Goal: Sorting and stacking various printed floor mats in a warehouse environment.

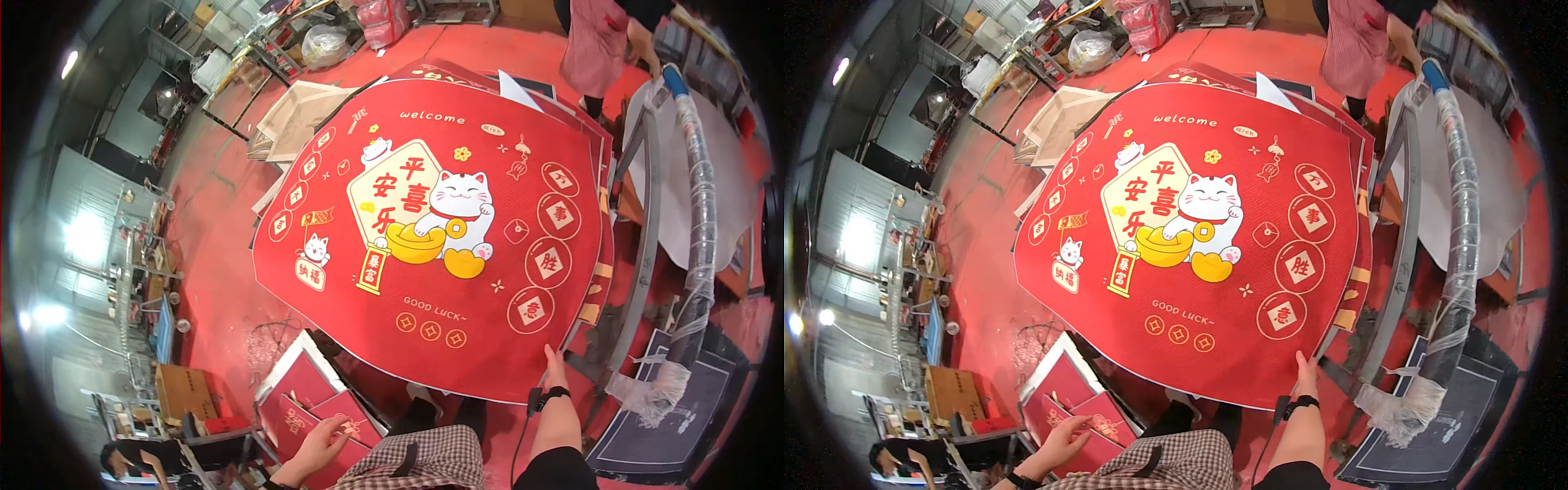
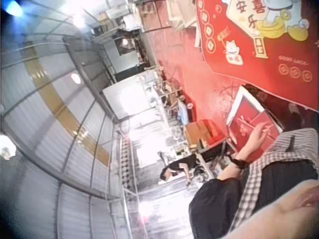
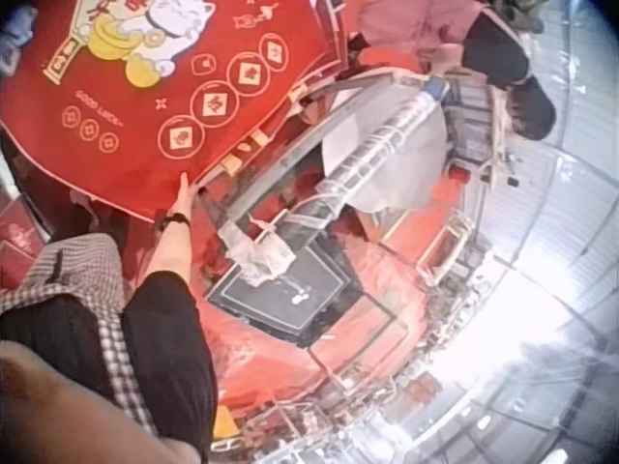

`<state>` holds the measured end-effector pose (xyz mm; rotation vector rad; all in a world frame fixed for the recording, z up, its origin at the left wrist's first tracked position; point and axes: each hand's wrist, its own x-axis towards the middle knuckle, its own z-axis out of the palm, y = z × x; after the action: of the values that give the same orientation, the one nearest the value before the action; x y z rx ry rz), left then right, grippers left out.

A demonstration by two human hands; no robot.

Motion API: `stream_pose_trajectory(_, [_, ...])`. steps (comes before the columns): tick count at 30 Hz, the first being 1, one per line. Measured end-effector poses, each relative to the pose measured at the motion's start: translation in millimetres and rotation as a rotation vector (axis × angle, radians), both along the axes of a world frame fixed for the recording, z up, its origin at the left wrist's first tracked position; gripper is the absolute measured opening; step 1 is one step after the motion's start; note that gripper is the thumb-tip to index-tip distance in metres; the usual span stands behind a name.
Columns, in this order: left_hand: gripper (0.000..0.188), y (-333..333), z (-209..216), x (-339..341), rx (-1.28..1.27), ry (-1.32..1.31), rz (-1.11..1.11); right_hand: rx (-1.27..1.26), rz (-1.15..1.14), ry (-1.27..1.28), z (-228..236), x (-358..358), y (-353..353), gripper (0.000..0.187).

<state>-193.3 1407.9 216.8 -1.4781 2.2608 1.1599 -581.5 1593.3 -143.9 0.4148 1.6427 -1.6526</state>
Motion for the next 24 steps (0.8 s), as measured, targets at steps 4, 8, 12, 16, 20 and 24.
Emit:
stream_pose_trajectory(4, [0.038, -30.7, -4.6, -34.0, 0.072, 0.007, -0.092, 0.362, 0.118, 0.090, 10.8, -11.5, 31.5, 0.047])
stream_pose_trajectory(8, [0.042, -55.7, -5.1, -86.3, 0.192, 0.208, -0.076, 0.211, 0.299, 0.441, 117.6, 1.0, -0.5, 0.034])
stream_pose_trajectory(12, [0.047, -94.1, 13.3, -156.6, 0.216, 0.391, -0.250, 0.086, 0.511, 0.507, 270.5, 3.3, -105.7, 0.030])
stream_pose_trajectory(16, [0.051, -155.4, 54.1, -200.6, 0.459, 0.640, -0.042, -0.073, 0.915, 0.886, 404.1, 66.6, -223.0, 0.021])
stream_pose_trajectory(20, [0.037, -241.7, 90.0, -180.4, 0.225, 0.530, -0.149, -0.354, 1.203, 1.031, 412.3, 141.4, -309.4, 0.022])
stream_pose_trajectory(24, [0.033, -379.4, 40.1, -75.9, -0.227, 0.549, -0.146, -0.626, 0.868, 0.827, 389.3, 172.5, -356.7, 0.042])
